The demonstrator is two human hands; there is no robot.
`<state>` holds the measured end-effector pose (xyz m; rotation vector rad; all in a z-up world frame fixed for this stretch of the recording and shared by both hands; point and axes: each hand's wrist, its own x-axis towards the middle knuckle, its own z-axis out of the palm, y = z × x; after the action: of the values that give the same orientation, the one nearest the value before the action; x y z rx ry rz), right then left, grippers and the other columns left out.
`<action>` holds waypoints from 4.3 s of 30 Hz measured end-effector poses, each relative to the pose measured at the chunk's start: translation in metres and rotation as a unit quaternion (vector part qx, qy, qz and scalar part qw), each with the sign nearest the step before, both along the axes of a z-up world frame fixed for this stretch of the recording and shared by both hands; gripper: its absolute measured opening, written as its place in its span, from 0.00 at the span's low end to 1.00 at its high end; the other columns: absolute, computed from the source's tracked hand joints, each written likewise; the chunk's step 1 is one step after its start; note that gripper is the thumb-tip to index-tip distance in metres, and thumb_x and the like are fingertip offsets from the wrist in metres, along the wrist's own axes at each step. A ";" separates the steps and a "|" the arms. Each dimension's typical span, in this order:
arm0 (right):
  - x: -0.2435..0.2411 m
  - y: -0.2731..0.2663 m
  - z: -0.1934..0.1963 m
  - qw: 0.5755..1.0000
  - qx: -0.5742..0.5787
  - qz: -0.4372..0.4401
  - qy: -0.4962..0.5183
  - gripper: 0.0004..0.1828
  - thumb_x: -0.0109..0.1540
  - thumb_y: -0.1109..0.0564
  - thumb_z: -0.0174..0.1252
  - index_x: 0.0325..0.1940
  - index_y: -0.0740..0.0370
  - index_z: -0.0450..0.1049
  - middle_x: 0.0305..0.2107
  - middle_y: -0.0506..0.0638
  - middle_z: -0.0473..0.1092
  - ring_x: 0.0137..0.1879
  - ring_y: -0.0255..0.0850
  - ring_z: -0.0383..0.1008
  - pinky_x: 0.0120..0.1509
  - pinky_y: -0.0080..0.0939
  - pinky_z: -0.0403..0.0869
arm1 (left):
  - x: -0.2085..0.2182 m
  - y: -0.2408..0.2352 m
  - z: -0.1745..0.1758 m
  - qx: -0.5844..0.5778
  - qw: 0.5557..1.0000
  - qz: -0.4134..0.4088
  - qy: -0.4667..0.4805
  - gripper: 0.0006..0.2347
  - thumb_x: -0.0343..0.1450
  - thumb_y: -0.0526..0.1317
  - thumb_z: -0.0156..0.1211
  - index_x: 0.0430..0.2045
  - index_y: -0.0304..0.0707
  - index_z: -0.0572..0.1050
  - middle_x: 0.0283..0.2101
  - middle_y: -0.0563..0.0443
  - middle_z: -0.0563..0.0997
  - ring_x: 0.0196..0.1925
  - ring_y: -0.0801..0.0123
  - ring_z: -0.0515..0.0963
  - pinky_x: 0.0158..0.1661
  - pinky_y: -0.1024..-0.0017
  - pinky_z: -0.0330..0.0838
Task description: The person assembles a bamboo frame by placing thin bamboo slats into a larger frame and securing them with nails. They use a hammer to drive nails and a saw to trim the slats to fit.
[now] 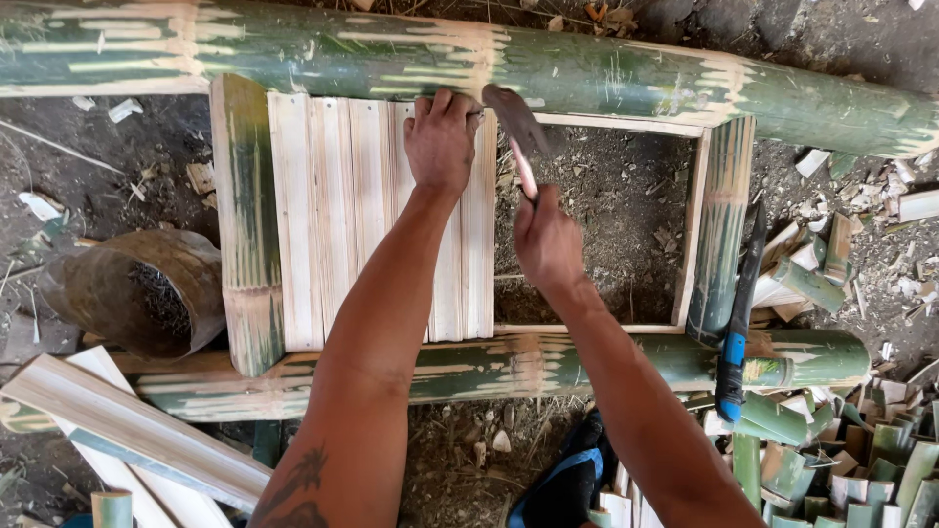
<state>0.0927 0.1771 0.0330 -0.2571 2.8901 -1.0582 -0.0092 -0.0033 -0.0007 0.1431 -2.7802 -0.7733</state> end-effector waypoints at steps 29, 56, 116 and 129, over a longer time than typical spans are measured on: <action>0.002 -0.006 0.020 0.997 -0.009 -0.024 -0.077 0.16 0.68 0.58 0.34 0.54 0.73 0.60 0.14 0.50 0.65 0.10 0.33 0.65 0.11 0.37 0.66 | 0.119 0.011 0.033 -0.145 0.952 -0.158 -0.219 0.40 0.71 0.59 0.48 0.75 0.38 0.41 0.79 0.43 0.38 0.80 0.54 0.34 0.74 0.51 0.33; 0.044 0.011 0.007 0.998 0.010 -0.055 -0.021 0.15 0.73 0.49 0.46 0.51 0.65 0.67 0.24 0.63 0.75 0.23 0.58 0.75 0.22 0.54 0.72 | 0.146 -0.025 0.035 -0.142 0.940 -0.259 -0.172 0.41 0.70 0.56 0.59 0.76 0.41 0.47 0.79 0.48 0.44 0.80 0.54 0.42 0.75 0.58 0.49; 0.259 -0.168 0.152 0.912 -0.058 0.379 -0.147 0.13 0.66 0.52 0.56 0.50 0.61 0.77 0.37 0.54 0.79 0.40 0.43 0.80 0.46 0.45 0.76 | 0.515 -0.289 0.068 0.183 0.848 0.479 -0.136 0.10 0.75 0.46 0.55 0.46 0.49 0.78 0.51 0.44 0.82 0.48 0.50 0.84 0.48 0.52 0.79; 0.259 -0.161 0.099 0.916 -0.093 0.365 -0.135 0.13 0.63 0.55 0.60 0.50 0.60 0.78 0.36 0.56 0.79 0.41 0.45 0.82 0.44 0.46 0.78 | 0.434 -0.277 0.068 0.208 0.938 0.275 -0.036 0.14 0.68 0.40 0.68 0.42 0.35 0.71 0.37 0.39 0.83 0.38 0.50 0.83 0.41 0.57 0.78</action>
<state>0.3516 0.0166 0.1315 -1.0092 2.1351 -1.0852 0.4250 -0.2801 0.0672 0.9901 -2.3927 -1.1843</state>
